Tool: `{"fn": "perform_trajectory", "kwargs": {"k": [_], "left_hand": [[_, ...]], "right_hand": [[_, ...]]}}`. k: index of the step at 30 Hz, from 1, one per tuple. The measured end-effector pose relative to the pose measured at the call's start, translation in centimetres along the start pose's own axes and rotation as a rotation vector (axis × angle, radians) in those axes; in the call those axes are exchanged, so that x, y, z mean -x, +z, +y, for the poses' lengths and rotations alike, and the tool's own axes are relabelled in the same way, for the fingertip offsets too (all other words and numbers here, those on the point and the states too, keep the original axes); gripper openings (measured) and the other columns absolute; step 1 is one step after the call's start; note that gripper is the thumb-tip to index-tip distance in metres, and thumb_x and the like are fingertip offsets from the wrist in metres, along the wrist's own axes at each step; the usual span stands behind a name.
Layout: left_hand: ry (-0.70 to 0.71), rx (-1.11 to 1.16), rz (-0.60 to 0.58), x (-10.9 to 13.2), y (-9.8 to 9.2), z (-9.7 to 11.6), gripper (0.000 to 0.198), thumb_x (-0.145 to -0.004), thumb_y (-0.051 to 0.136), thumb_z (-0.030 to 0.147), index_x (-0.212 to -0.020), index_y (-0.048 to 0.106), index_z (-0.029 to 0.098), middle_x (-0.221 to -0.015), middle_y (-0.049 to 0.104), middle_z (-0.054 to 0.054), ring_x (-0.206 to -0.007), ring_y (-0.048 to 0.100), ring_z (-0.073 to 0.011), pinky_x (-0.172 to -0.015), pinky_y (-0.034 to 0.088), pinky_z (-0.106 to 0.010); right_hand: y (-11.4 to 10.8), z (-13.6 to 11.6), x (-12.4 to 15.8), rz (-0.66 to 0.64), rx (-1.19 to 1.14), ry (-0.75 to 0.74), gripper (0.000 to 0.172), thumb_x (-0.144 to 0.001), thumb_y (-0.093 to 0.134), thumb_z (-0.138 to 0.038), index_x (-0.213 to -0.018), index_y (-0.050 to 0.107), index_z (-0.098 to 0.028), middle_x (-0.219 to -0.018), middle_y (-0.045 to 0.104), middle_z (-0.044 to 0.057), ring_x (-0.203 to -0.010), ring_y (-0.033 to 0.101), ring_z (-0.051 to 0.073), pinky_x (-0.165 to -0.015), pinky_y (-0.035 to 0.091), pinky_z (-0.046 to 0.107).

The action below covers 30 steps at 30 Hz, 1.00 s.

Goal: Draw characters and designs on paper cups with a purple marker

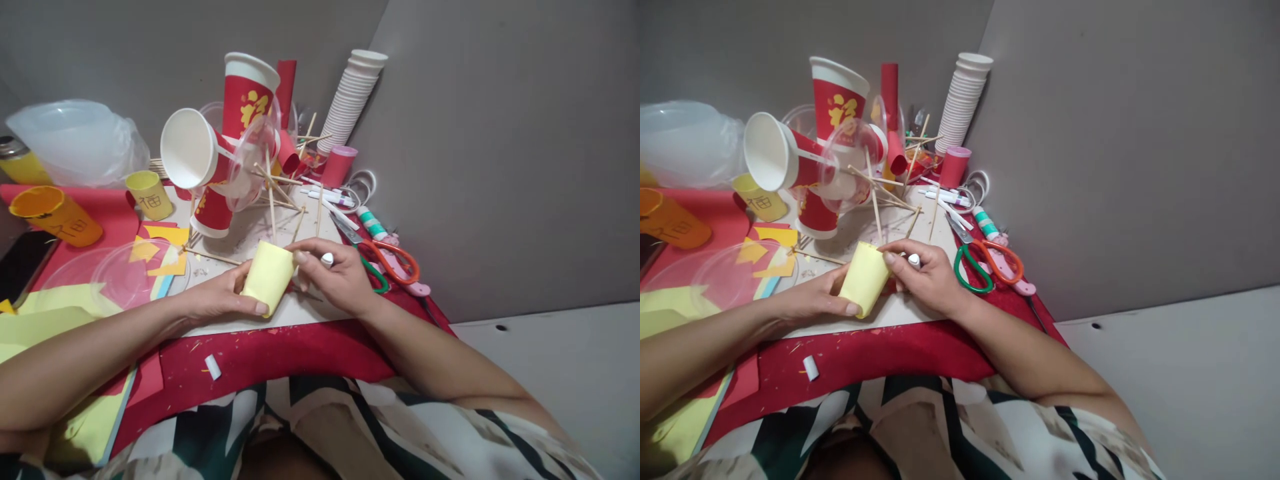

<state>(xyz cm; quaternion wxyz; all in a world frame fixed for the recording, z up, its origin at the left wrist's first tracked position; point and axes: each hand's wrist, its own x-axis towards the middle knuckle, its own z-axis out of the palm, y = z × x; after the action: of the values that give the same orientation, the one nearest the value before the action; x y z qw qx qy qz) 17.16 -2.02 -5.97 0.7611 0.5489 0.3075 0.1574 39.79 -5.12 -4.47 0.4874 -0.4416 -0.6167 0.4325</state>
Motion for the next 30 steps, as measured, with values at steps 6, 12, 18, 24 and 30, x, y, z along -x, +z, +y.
{"fn": "perform_trajectory", "kwargs": {"k": [6, 12, 18, 24, 30], "left_hand": [[0.021, 0.165, -0.029, -0.2, 0.0, -0.3, 0.096, -0.068, 0.095, 0.032, -0.151, 0.048, 0.017, -0.153, 0.062, -0.018, -0.142, 0.057, -0.0348, -0.121, 0.041, -0.048], [0.013, 0.214, -0.044, -0.3, -0.1, -0.4, 0.086, -0.068, 0.094, 0.028, -0.145, 0.056, 0.018, -0.148, 0.066, -0.018, -0.138, 0.061, -0.0349, -0.120, 0.042, -0.051], [0.012, 0.234, -0.038, -0.4, -0.2, -0.3, 0.093, -0.067, 0.095, 0.030, -0.148, 0.053, 0.016, -0.150, 0.064, -0.019, -0.140, 0.059, -0.0360, -0.123, 0.038, -0.052], [0.023, 0.226, -0.032, -0.3, -0.3, -0.4, 0.086, -0.067, 0.096, 0.032, -0.143, 0.059, 0.017, -0.147, 0.066, -0.019, -0.137, 0.061, -0.0352, -0.118, 0.042, -0.050], [0.051, 0.235, -0.030, -0.5, -0.3, -0.8, 0.076, -0.068, 0.096, 0.033, -0.135, 0.064, 0.018, -0.141, 0.069, -0.018, -0.127, 0.066, -0.0314, -0.110, 0.046, -0.045]], "right_hand": [[-0.4, 0.1, 0.2, 0.273, -0.083, -0.152, 0.042, -0.095, 0.068, -0.063, -0.096, 0.077, -0.022, -0.097, 0.081, 0.006, -0.048, 0.060, 0.009, -0.041, 0.038, 0.025], [-0.2, 0.3, -0.6, 0.565, -0.269, -0.454, 0.050, -0.099, 0.058, -0.064, -0.085, 0.081, -0.022, -0.084, 0.080, 0.005, -0.057, 0.065, 0.014, -0.050, 0.050, 0.028], [-1.1, -0.7, -0.7, 0.535, -0.183, -0.399, 0.066, -0.091, 0.056, -0.080, -0.062, 0.076, -0.025, -0.042, 0.042, -0.001, -0.038, 0.041, 0.013, -0.039, 0.024, 0.030], [-1.7, -0.8, -0.7, 0.474, -0.226, -0.334, 0.067, -0.091, 0.052, -0.084, -0.064, 0.074, -0.026, -0.040, 0.039, -0.003, -0.033, 0.039, 0.013, -0.035, 0.024, 0.029], [-1.4, 0.3, -0.5, 0.427, -0.260, -0.174, 0.068, -0.084, 0.057, -0.090, -0.080, 0.079, -0.026, -0.047, 0.057, 0.000, -0.038, 0.054, 0.017, -0.035, 0.039, 0.031]]}}
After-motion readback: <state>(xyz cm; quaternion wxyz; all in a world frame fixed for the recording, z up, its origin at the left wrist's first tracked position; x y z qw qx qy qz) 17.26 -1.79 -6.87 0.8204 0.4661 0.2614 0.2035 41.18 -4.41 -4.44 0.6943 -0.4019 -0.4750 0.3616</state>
